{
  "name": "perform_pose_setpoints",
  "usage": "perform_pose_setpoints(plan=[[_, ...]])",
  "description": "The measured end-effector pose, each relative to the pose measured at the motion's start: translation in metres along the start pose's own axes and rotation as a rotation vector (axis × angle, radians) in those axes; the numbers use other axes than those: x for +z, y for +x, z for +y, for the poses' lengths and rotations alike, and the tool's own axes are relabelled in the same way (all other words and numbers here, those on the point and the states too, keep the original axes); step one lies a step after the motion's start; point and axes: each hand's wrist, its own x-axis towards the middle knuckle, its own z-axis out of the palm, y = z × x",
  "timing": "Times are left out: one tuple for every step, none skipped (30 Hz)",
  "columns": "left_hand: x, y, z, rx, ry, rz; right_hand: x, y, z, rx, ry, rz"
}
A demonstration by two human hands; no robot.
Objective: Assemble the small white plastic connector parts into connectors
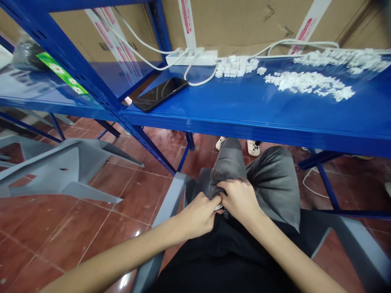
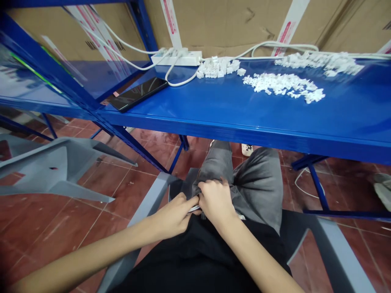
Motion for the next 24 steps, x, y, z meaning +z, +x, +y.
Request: perform_pose_setpoints(plan=[[0.001, -0.001, 0.001, 0.004, 0.015, -0.003, 0.000, 0.000, 0.000, -0.004, 0.003, -0.002], [0.000, -0.002, 0.002, 0.001, 0.024, 0.000, 0.001, 0.000, 0.000, -0.005, 0.007, -0.004], [0.000, -0.004, 0.002, -0.009, 0.028, 0.010, 0.002, -0.001, 0.002, -0.002, 0.010, -0.005], [-0.001, -0.006, 0.001, -0.023, 0.027, 0.026, 0.003, -0.003, 0.004, 0.001, 0.012, -0.009], [-0.002, -0.007, 0.000, -0.038, 0.022, 0.043, 0.004, -0.005, 0.006, 0.004, 0.013, -0.016], [-0.003, -0.007, -0.001, -0.047, 0.014, 0.057, 0.005, -0.006, 0.009, 0.009, 0.012, -0.027], [-0.004, -0.007, -0.002, -0.049, 0.006, 0.062, 0.005, -0.008, 0.011, 0.012, 0.010, -0.041], [-0.003, -0.006, -0.001, -0.043, -0.002, 0.058, 0.004, -0.009, 0.012, 0.015, 0.007, -0.058], [-0.002, -0.004, 0.000, -0.032, -0.007, 0.050, 0.001, -0.010, 0.014, 0.018, 0.003, -0.077], [0.001, -0.001, 0.002, -0.021, -0.009, 0.044, -0.003, -0.011, 0.016, 0.015, 0.003, -0.095], [0.004, 0.001, 0.004, -0.013, -0.005, 0.043, -0.008, -0.012, 0.018, 0.002, 0.009, -0.113], [0.008, 0.003, 0.007, -0.007, 0.000, 0.048, -0.016, -0.013, 0.020, -0.022, 0.026, -0.129], [0.013, 0.005, 0.010, -0.003, 0.006, 0.056, -0.025, -0.015, 0.024, -0.054, 0.051, -0.138], [0.019, 0.005, 0.013, 0.001, 0.012, 0.066, -0.036, -0.016, 0.029, -0.088, 0.079, -0.136], [0.024, 0.005, 0.014, 0.004, 0.016, 0.075, -0.047, -0.019, 0.036, -0.117, 0.106, -0.121], [0.028, 0.004, 0.015, 0.008, 0.016, 0.081, -0.058, -0.022, 0.043, -0.131, 0.120, -0.089], [0.031, 0.003, 0.013, 0.014, 0.013, 0.086, -0.068, -0.026, 0.051, -0.127, 0.120, -0.044], [0.033, 0.002, 0.011, 0.021, 0.004, 0.090, -0.078, -0.031, 0.059, -0.112, 0.109, 0.006], [0.034, 0.000, 0.008, 0.028, -0.008, 0.097, -0.085, -0.036, 0.066, -0.098, 0.094, 0.050], [0.033, 0.000, 0.004, 0.039, -0.025, 0.102, -0.090, -0.043, 0.072, -0.091, 0.082, 0.079], [0.032, 0.000, 0.000, 0.048, -0.045, 0.112, -0.092, -0.049, 0.077, -0.098, 0.079, 0.090], [0.030, 0.000, -0.003, 0.050, -0.064, 0.129, -0.091, -0.054, 0.080, -0.113, 0.085, 0.085], [0.029, 0.000, -0.006, 0.045, -0.083, 0.156, -0.087, -0.059, 0.082, -0.136, 0.099, 0.069], [0.029, 0.001, -0.008, 0.038, -0.098, 0.184, -0.080, -0.061, 0.083, -0.155, 0.117, 0.055]])
